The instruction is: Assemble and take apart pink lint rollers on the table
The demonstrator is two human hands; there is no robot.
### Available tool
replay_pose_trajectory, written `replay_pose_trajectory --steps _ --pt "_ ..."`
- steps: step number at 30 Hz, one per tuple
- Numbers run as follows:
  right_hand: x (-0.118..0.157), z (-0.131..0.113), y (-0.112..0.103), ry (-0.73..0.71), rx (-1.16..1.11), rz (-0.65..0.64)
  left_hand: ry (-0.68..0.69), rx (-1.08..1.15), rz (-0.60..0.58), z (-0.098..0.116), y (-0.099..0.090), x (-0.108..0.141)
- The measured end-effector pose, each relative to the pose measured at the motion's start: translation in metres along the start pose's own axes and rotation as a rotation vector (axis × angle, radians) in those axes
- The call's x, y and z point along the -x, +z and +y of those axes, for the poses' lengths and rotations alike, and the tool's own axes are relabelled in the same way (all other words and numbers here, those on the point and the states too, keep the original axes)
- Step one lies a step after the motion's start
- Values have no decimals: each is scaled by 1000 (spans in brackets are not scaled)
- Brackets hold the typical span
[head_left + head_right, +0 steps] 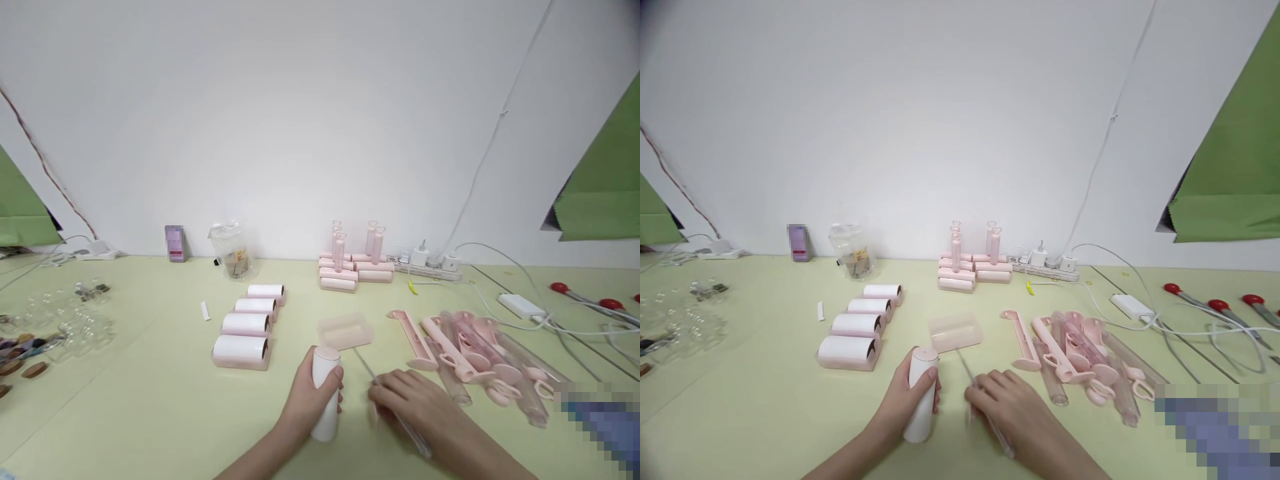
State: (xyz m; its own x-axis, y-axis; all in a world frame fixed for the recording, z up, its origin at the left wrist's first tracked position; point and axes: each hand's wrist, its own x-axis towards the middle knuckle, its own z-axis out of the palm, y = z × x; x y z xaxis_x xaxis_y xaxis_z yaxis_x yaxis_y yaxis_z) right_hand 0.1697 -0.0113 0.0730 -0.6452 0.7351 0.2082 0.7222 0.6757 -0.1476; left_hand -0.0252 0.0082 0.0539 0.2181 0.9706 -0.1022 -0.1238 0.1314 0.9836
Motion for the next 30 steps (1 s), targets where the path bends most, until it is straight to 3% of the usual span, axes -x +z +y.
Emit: replay_pose_trajectory --steps 4,6,9,13,17,23,30 --pt "6 30 -4 167 175 215 -60 -57 29 6 1 2" --pt "11 36 -11 252 70 310 -108 -92 57 9 1 2" --pt "17 25 -17 338 -240 396 -131 -151 24 11 1 3" --pt "14 -6 -17 195 -560 309 -51 -255 -33 10 1 5" --pt "7 -19 -17 132 -666 254 24 -328 -37 9 0 5" --pt "8 -16 -17 162 -721 272 17 -329 -44 10 0 3" --pt "1 -18 -8 393 -825 339 -55 -267 -33 11 2 5"
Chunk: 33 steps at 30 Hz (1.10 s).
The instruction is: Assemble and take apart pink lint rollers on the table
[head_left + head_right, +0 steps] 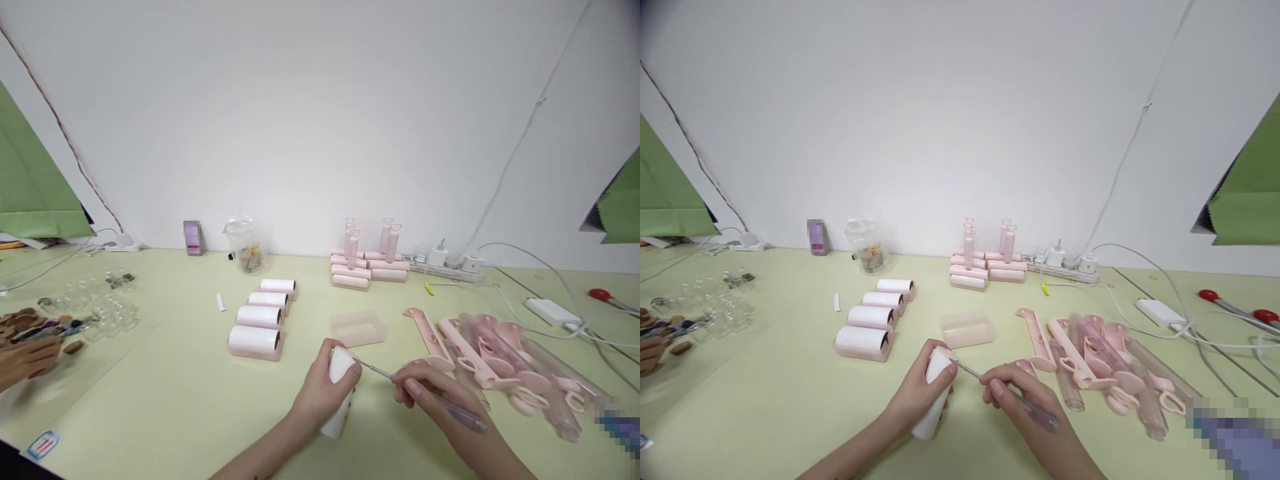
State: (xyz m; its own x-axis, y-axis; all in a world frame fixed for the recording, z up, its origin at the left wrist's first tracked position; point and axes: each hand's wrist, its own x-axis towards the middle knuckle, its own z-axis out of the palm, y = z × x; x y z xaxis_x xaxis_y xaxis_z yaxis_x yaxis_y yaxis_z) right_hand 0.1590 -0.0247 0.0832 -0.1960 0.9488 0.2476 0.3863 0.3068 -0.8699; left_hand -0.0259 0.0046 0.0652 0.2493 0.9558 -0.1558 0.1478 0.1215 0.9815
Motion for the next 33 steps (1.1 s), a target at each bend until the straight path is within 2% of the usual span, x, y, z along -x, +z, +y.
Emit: replay_pose_trajectory --steps 3,5,8,11,15,18,23,27,30,33 --pt "-6 -3 2 58 -49 65 -17 -28 -3 4 0 -3" --pt "-14 -8 -1 70 -81 60 -37 -119 -18 12 -2 -10" --pt "-35 -18 -12 47 -99 51 -52 -325 -31 34 -9 -24" --pt "-62 -22 -23 83 -129 64 -68 -480 -33 56 -20 -41" --pt "-91 -16 -28 155 -167 46 -109 -689 -7 74 -32 -56" --pt "-104 -7 -27 185 -174 27 -138 -775 -24 80 -39 -60" --pt "-106 3 -26 172 -127 21 -151 -793 -52 84 -53 -57" --pt "-100 0 -26 143 -38 44 -94 -717 -20 78 -58 -56" --pt "-97 -10 -33 84 -14 68 39 -606 11 76 -49 -59" --pt "-94 -26 -48 37 -27 106 224 -464 -3 79 -30 -62"
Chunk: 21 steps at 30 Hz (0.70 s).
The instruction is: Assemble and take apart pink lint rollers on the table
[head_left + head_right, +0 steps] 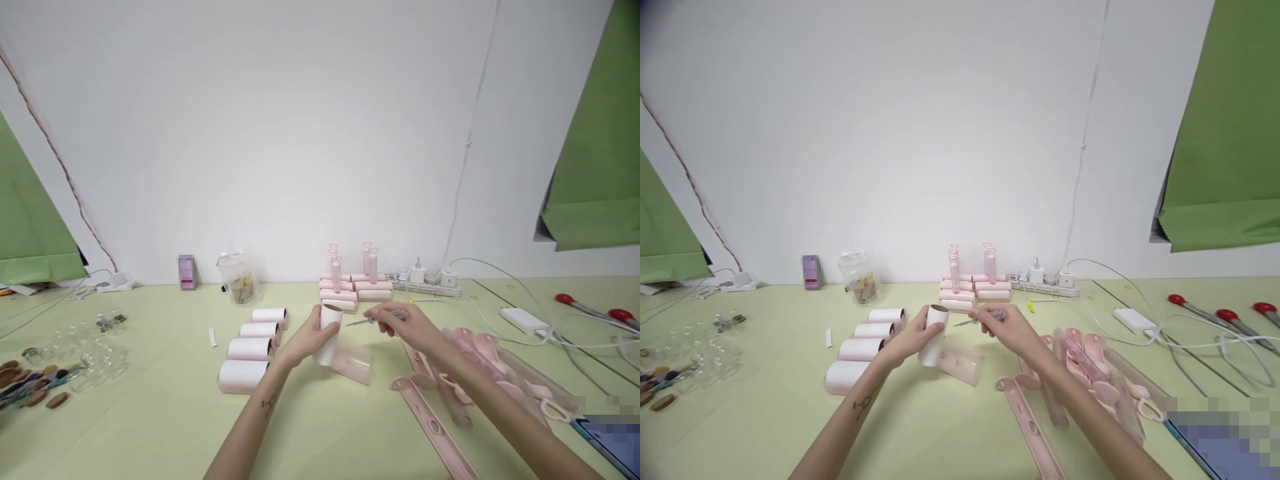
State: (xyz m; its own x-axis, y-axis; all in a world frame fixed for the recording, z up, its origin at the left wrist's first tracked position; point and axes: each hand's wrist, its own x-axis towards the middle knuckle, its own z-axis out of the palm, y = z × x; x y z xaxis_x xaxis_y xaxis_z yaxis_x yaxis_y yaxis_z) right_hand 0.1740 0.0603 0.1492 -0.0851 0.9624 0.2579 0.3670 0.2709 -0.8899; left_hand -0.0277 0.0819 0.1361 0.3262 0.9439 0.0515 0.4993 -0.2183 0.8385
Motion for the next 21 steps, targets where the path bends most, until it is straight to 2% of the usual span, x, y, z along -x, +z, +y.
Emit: replay_pose_trajectory --steps 3,5,7,10,13,18,21 --pt "6 -17 -18 -38 -14 171 147 131 19 9 16 -6" --pt "12 -27 -26 -86 -20 327 203 199 25 11 26 -11" --pt "18 -33 -28 -121 0 402 233 257 22 10 33 -14" --pt "20 -33 -21 -122 73 285 264 339 -11 7 43 -16" --pt "15 -22 -5 -183 175 174 273 388 -49 3 50 -16" --pt "5 1 15 -277 368 188 269 421 -72 0 56 -17" --pt "5 1 16 -288 388 181 271 438 -62 0 55 -17"
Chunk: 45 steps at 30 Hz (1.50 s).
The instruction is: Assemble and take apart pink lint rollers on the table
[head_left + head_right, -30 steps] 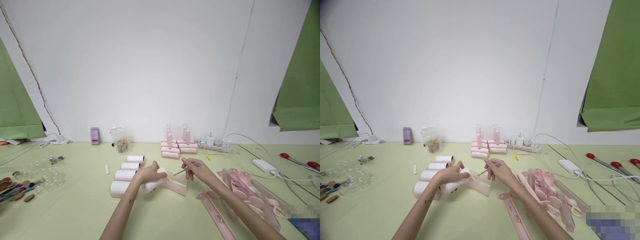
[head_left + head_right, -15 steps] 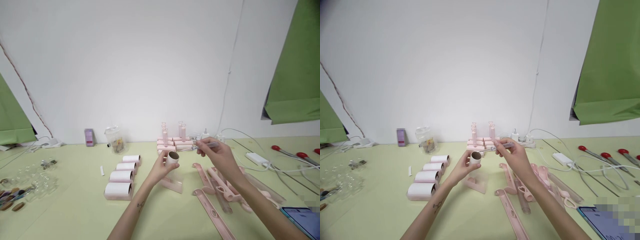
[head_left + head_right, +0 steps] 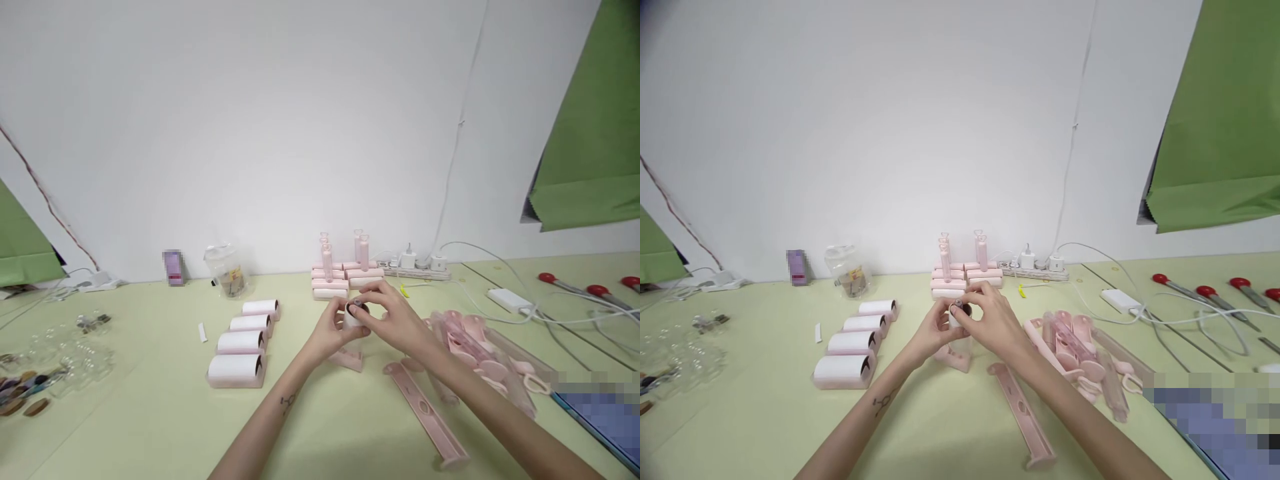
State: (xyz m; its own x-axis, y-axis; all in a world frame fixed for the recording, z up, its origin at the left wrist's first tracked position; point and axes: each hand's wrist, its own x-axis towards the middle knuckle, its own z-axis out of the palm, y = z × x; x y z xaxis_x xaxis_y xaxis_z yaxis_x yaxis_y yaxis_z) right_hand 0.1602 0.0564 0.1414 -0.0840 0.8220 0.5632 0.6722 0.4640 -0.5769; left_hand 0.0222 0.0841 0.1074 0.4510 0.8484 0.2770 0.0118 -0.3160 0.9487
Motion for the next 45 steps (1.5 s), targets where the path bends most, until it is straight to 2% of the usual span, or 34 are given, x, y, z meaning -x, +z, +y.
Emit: replay_pose_trajectory --steps 3,6,9,12,14,17,19,22,24,27,29,33,37,39,41,43,45 --pt "1 -12 -14 -8 -103 79 0 -7 24 6 -3 1" --pt "4 -29 -40 -44 -250 341 56 -138 16 15 -13 2" --pt "7 -43 -66 -113 -275 624 156 -481 -160 19 -25 6" --pt "12 -51 -80 -140 -275 724 166 -842 -319 9 -30 10" --pt "16 -53 -81 -147 -283 723 194 -961 -331 -1 -28 12" --pt "21 -56 -78 -179 -237 681 226 -983 -334 -8 -23 12" --pt "23 -56 -76 -198 -196 643 216 -950 -323 -5 -24 11" --pt "24 -55 -75 -203 -187 605 216 -934 -234 2 -33 9" --pt "25 -55 -76 -196 -208 598 125 -950 -227 4 -42 8" --pt "25 -55 -77 -168 -239 592 -108 -909 -324 1 -51 10" --pt "25 -55 -77 -157 -252 584 -179 -878 -341 -4 -51 13" --pt "26 -56 -74 -173 -271 564 -144 -898 -273 -18 -44 20" --pt "26 -55 -69 -210 -253 462 -43 -973 -199 -29 -40 28" --pt "27 -55 -68 -203 -246 437 -30 -1020 -157 -22 -39 36" --pt "28 -54 -68 -215 -235 436 -35 -1042 -132 -6 -41 51" --pt "29 -52 -70 -227 -227 448 -33 -1048 -91 14 -48 77" --pt "29 -50 -71 -230 -223 451 -37 -1024 -10 30 -63 112"
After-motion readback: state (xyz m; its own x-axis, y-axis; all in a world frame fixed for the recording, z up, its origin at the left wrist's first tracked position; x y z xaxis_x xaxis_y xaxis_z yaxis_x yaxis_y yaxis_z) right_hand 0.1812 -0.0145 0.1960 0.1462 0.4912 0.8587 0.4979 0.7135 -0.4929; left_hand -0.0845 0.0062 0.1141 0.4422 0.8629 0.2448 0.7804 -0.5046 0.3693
